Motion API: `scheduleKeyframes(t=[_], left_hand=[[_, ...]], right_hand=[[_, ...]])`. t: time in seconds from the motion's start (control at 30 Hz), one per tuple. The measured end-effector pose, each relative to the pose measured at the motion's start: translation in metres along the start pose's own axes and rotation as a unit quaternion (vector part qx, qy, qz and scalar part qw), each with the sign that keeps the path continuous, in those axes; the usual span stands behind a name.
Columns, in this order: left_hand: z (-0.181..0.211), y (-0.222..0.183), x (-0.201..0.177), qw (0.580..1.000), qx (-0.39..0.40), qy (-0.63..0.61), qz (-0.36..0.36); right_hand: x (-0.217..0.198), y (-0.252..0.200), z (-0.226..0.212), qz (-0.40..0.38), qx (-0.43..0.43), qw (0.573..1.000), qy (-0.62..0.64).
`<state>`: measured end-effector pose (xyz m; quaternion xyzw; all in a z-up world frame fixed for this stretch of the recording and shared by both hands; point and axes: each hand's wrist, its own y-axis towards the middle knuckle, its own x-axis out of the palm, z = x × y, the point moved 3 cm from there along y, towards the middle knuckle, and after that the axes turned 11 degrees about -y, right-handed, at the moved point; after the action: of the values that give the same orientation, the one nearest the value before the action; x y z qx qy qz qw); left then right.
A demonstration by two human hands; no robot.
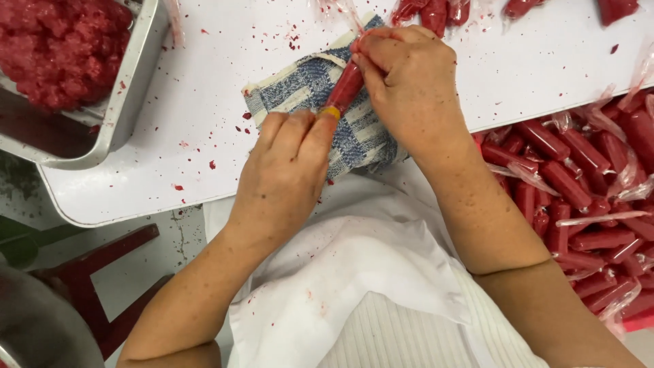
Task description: Wiping and sorting sausages on a production table for packaging
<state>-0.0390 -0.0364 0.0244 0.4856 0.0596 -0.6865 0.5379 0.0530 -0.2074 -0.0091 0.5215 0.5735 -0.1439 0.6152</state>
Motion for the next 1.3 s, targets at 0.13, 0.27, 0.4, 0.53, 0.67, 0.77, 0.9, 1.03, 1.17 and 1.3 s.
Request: scheduleKeyframes(t=[0.13, 0.27, 0.4, 0.53, 0.67, 0.77, 0.9, 1.03, 1.17, 1.3], left_hand=[[-0.002, 0.000, -0.002, 1.000, 0.012, 0.002, 0.003], [-0.010, -0.016, -0.016, 0.996, -0.037, -0.065, 0.047], [-0.023, -0.032, 0.000, 0.983, -0.064, -0.130, 0.115], [-0.027, -0.029, 0.022, 0.977, -0.067, -0.165, 0.118], [-0.030, -0.031, 0.008, 0.978, -0.074, -0.153, 0.117], [-0.039, -0.041, 0.013, 0.972, -0.107, -0.164, 0.133], [-0.032, -0.035, 0.036, 0.967, -0.083, -0.211, 0.121], [-0.044, -0.037, 0.027, 0.964, -0.087, -0.209, 0.137], [-0.071, -0.029, -0.009, 0.977, -0.138, -0.048, 0.158], [-0.060, 0.010, -0.028, 0.993, -0.040, -0.061, 0.095]], right_hand=[[-0.002, -0.002, 0.001, -0.002, -0.001, 1.000, -0.006], [0.001, -0.006, 0.011, 0.004, 0.018, 0.999, 0.046], [0.010, -0.019, 0.028, -0.002, 0.100, 0.988, 0.118], [0.015, -0.028, 0.034, 0.005, 0.091, 0.990, 0.110], [0.012, -0.030, 0.038, 0.007, 0.110, 0.986, 0.124], [0.018, -0.034, 0.042, 0.007, 0.126, 0.981, 0.145], [0.022, -0.037, 0.044, 0.012, 0.151, 0.972, 0.180], [0.014, -0.034, 0.043, 0.005, 0.182, 0.956, 0.228], [-0.012, -0.015, 0.021, -0.054, 0.213, 0.877, 0.426], [-0.024, 0.004, 0.005, -0.150, 0.047, 0.917, 0.367]])
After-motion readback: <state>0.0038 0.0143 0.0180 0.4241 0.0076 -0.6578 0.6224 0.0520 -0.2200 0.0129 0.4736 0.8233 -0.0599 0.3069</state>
